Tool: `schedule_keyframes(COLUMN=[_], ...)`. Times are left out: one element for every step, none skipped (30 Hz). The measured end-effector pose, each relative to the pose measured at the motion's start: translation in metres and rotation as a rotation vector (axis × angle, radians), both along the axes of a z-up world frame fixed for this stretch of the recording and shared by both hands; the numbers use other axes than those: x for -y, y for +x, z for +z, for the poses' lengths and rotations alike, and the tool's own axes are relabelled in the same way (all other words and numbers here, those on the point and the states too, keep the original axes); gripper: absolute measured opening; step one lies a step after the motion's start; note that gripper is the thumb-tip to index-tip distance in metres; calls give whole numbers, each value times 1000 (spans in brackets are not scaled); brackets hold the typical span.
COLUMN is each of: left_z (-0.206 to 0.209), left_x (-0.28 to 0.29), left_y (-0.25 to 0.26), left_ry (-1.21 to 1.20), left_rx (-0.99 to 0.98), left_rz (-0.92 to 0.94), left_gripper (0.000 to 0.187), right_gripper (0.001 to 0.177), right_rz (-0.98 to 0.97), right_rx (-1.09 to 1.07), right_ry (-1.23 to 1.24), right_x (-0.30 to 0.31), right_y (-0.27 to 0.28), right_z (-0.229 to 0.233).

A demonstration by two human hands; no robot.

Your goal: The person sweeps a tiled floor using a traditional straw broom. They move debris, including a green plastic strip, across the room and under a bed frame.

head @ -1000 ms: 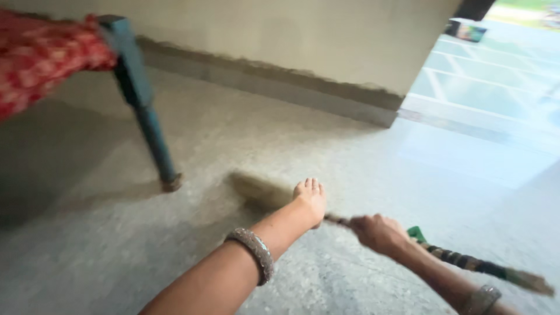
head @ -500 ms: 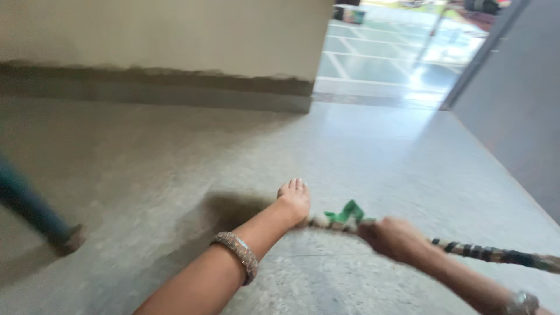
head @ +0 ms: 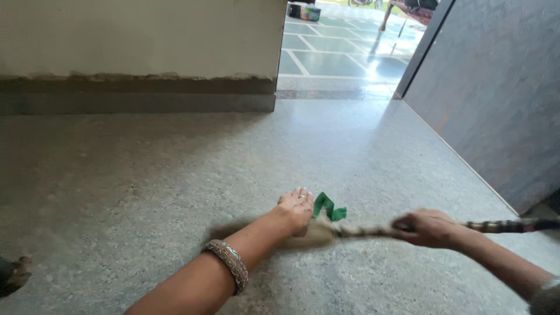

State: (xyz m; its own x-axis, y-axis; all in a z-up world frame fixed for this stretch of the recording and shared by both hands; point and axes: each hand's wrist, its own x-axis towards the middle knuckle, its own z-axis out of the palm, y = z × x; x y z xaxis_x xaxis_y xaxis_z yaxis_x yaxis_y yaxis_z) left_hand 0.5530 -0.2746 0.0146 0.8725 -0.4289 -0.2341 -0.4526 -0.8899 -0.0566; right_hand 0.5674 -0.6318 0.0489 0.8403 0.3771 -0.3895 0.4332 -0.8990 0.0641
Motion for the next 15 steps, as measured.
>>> schedule_keyframes(left_z=[-4, -7, -11, -13, -15, -14, -11, -9, -8, -8, -12, -20, -31, -46, -65], left_x=[1, 1, 0, -1, -1, 2, 5, 6, 9, 14, 17, 20, 23, 27, 27], left_y=[0, 3, 4, 5, 6, 8, 10, 12, 15, 19, 24, 29, 36, 43, 46], left_ry=[12, 25, -10, -46, -83, -43, -2, 39, 45, 49, 52, 41, 29, 18, -49], left_rx=[-4, -4, 3, 11, 18, 13, 8, 2, -7, -16, -26, -16, -5, 3, 112], left_rz=[-6, -10, 1, 14, 27, 32, 36, 41, 42, 45, 48, 42, 35, 27, -17], left_gripper=[83, 81, 79, 78, 76, 79, 81, 84, 84, 85, 86, 85, 84, 83, 75], right_gripper=[40, 43, 44, 45, 46, 47, 49, 53, 51, 50, 49, 47, 46, 45, 46], right_rz=[-41, -80, -82, -82, -80, -131, -183, -235, -239, -241, -242, -247, -252, -258, -214], right_rx=[-72, -139, -79, -17, 44, 112, 179, 244, 272, 301, 329, 261, 193, 123, 64], right_ry=[-99, -197, -160, -125, -89, -152, -217, -283, -248, -215, -182, -121, -61, 0, -19], right_x=[23, 46, 65, 76, 82, 80, 71, 59, 48, 39, 35, 38, 44, 51, 60], right_y=[-4, -5, 1, 11, 17, 22, 33, 41, 45, 48, 48, 41, 34, 28, 17], right_z=[-6, -11, -13, -13, -15, -14, -8, 0, 9, 18, 23, 25, 23, 15, 3])
